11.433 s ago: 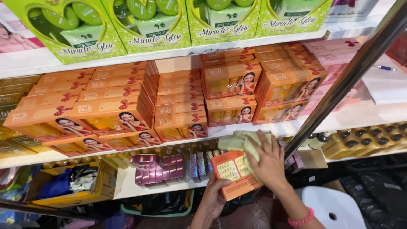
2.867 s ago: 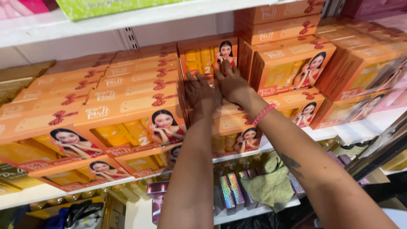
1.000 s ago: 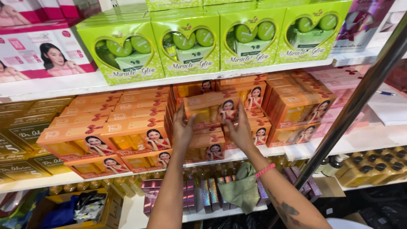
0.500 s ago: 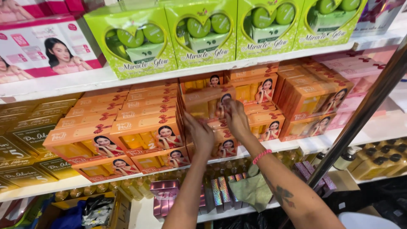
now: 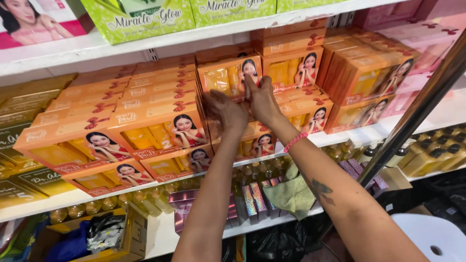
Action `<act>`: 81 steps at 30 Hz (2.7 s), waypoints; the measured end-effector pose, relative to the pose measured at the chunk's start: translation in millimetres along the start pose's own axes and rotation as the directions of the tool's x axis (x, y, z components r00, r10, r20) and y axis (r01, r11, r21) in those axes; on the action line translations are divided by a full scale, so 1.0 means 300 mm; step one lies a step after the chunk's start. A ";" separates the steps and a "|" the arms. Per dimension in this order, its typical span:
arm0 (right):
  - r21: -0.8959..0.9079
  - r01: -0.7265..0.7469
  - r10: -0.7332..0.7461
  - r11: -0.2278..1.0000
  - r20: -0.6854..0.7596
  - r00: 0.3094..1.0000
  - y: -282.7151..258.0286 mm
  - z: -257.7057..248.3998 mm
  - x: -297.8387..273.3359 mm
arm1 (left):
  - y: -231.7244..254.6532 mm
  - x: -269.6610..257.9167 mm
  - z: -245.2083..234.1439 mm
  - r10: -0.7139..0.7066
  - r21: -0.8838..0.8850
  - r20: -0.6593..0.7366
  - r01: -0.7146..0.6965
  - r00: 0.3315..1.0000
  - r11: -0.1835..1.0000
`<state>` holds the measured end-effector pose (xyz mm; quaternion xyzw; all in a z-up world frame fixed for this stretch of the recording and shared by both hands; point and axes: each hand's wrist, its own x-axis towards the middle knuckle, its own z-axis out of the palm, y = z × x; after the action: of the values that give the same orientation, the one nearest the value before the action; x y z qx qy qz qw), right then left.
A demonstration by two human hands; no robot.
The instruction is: Organizing and wiping down boxes of skincare products on retail shelves.
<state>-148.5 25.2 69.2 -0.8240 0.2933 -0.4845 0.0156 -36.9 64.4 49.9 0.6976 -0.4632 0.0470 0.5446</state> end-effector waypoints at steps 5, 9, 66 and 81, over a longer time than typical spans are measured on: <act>-0.039 -0.057 0.060 0.998 0.077 0.995 -0.033 -0.026 0.021 | -0.028 -0.014 -0.009 -0.115 0.072 0.073 0.110 0.991 0.991; -0.027 -0.129 0.131 0.991 0.089 0.987 0.086 0.087 0.016 | 0.051 -0.034 -0.087 -0.077 0.146 0.017 0.074 0.997 0.987; -0.017 -0.352 0.297 0.936 -0.503 0.812 0.668 -0.586 -0.328 | 0.570 -0.339 0.578 0.471 -0.439 0.375 -0.294 0.799 0.849; 0.220 -0.444 0.493 0.869 -0.465 0.735 0.640 -0.611 -0.360 | 0.514 -0.313 0.409 0.300 -0.429 0.223 -0.183 0.928 0.885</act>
<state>-425.0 -32.4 21.5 -0.5646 0.4616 -0.6772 0.0982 -251.6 25.3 57.5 0.5068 -0.6198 -0.0807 0.5938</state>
